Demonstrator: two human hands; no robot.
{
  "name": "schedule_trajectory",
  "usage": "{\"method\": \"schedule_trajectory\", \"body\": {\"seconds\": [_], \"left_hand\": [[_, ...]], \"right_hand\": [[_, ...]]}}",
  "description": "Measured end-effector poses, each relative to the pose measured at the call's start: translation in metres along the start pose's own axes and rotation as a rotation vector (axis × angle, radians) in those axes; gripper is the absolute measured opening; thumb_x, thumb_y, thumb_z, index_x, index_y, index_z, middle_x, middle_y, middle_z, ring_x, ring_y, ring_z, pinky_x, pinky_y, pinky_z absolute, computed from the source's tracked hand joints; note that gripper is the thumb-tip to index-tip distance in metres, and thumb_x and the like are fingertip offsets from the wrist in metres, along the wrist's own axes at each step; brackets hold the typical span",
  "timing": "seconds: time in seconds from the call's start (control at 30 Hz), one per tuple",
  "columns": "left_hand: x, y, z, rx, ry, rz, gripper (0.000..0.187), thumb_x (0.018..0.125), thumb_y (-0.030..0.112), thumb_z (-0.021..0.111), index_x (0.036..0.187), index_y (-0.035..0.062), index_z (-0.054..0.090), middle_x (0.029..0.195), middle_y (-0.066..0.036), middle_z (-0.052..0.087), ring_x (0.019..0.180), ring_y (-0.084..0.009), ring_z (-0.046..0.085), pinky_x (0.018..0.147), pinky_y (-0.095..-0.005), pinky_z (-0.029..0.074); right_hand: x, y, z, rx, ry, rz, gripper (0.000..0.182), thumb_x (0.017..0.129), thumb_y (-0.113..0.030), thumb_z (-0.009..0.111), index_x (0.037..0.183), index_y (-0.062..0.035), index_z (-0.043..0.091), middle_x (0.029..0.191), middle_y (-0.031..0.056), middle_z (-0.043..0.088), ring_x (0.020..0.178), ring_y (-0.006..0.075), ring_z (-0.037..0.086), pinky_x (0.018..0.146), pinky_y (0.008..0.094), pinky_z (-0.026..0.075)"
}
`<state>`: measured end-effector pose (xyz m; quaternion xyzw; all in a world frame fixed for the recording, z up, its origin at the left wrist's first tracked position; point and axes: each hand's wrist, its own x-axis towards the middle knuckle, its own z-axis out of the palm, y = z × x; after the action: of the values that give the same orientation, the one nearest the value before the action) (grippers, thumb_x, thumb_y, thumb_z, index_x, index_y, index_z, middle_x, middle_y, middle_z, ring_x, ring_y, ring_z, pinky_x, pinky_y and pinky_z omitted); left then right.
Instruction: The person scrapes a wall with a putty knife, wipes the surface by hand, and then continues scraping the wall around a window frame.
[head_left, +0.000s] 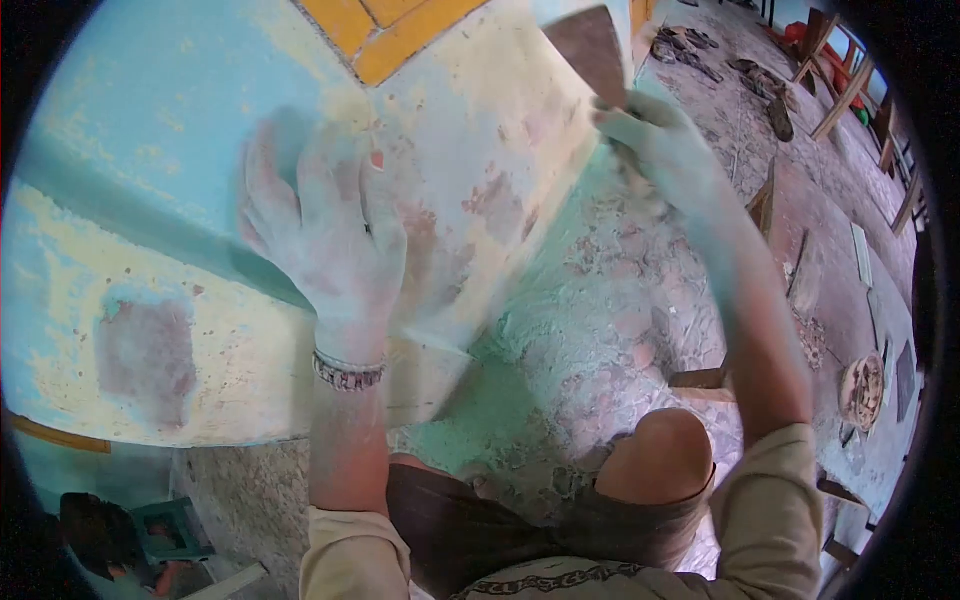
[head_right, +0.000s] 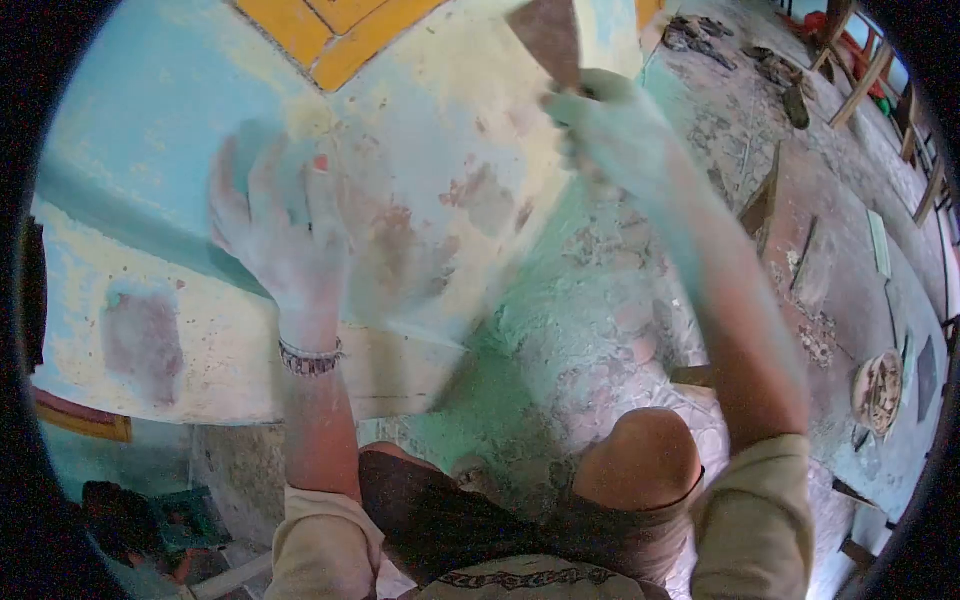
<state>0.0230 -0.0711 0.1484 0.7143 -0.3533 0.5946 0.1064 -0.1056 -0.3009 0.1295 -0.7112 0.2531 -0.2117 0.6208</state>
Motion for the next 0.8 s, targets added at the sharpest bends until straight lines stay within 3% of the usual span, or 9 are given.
{"method": "schedule_trajectory", "body": {"seconds": [0.1,0.2,0.3,0.4,0.5,0.6,0.63,0.73,0.8], "left_hand": [[-0.007,0.002,0.018,0.190,-0.203,-0.022,0.059,0.082,0.038,0.063,0.128,0.0042,0.050,0.144,-0.020,0.035,0.132,-0.0371,0.032,0.107,-0.0550,0.019],[-0.025,0.017,0.034,0.133,-0.320,0.055,0.071,0.079,0.039,0.065,0.135,0.0017,0.042,0.145,-0.019,0.034,0.135,-0.0356,0.029,0.108,-0.0559,0.019],[-0.030,0.035,0.049,0.029,-0.365,0.064,0.074,0.077,0.038,0.066,0.135,-0.0012,0.041,0.145,-0.018,0.035,0.136,-0.0340,0.028,0.109,-0.0549,0.018],[-0.020,0.049,0.066,-0.027,-0.423,0.062,0.077,0.074,0.035,0.067,0.135,-0.0035,0.040,0.146,-0.019,0.032,0.138,-0.0333,0.026,0.111,-0.0566,0.017],[-0.015,0.061,0.086,-0.026,-0.432,0.128,0.077,0.073,0.035,0.067,0.133,-0.0057,0.041,0.144,-0.019,0.035,0.136,-0.0327,0.028,0.111,-0.0548,0.019],[-0.032,0.068,0.107,-0.146,-0.482,0.146,0.078,0.076,0.037,0.067,0.135,-0.0038,0.039,0.145,-0.020,0.033,0.135,-0.0326,0.030,0.110,-0.0519,0.019],[-0.039,0.070,0.112,-0.140,-0.493,0.155,0.078,0.076,0.037,0.067,0.135,-0.0038,0.039,0.145,-0.020,0.033,0.135,-0.0328,0.030,0.110,-0.0519,0.019],[-0.040,0.076,0.112,-0.110,-0.521,0.155,0.077,0.075,0.036,0.066,0.134,-0.0048,0.039,0.145,-0.021,0.033,0.135,-0.0336,0.029,0.111,-0.0521,0.019],[-0.024,0.076,0.106,-0.077,-0.524,0.123,0.075,0.075,0.033,0.065,0.133,-0.0066,0.039,0.144,-0.022,0.033,0.136,-0.0349,0.027,0.111,-0.0524,0.019]], "right_hand": [[-0.014,0.034,-0.051,-0.143,-0.026,0.036,0.030,0.089,-0.020,0.057,0.112,-0.0025,0.052,0.065,-0.0020,0.049,0.046,0.0052,0.048,0.038,0.0202,0.036],[-0.025,0.114,-0.126,-0.491,0.108,-0.021,0.036,0.089,-0.011,0.055,0.123,-0.0019,0.053,0.069,-0.0010,0.054,0.058,0.0051,0.048,0.052,0.0206,0.041],[-0.031,0.132,-0.160,-0.791,0.068,-0.028,0.041,0.086,-0.004,0.054,0.127,-0.0002,0.051,0.070,0.0023,0.055,0.065,0.0061,0.047,0.059,0.0226,0.041],[-0.019,0.137,-0.168,-0.794,0.123,-0.011,0.043,0.084,-0.004,0.054,0.127,-0.0014,0.052,0.072,0.0068,0.054,0.065,0.0102,0.047,0.060,0.0256,0.042],[-0.001,0.151,-0.181,-0.881,0.194,-0.392,0.043,0.084,-0.007,0.055,0.127,-0.0075,0.054,0.079,0.0107,0.054,0.068,0.0189,0.055,0.063,0.0302,0.045],[0.021,0.159,-0.206,-1.234,0.306,-0.405,0.044,0.084,-0.007,0.053,0.127,-0.0169,0.055,0.094,0.0127,0.059,0.080,0.0323,0.060,0.072,0.0378,0.049],[0.030,0.166,-0.218,-1.339,0.361,-0.449,0.044,0.084,-0.010,0.055,0.127,-0.0189,0.055,0.093,0.0122,0.059,0.086,0.0325,0.059,0.075,0.0392,0.048],[0.035,0.176,-0.228,-1.187,0.430,-0.367,0.044,0.084,-0.010,0.055,0.127,-0.0182,0.055,0.092,0.0122,0.058,0.089,0.0316,0.058,0.077,0.0391,0.047],[0.034,0.184,-0.230,-1.214,0.398,-0.435,0.048,0.080,-0.007,0.056,0.127,-0.0159,0.055,0.091,0.0116,0.057,0.090,0.0318,0.056,0.079,0.0388,0.046]]}}
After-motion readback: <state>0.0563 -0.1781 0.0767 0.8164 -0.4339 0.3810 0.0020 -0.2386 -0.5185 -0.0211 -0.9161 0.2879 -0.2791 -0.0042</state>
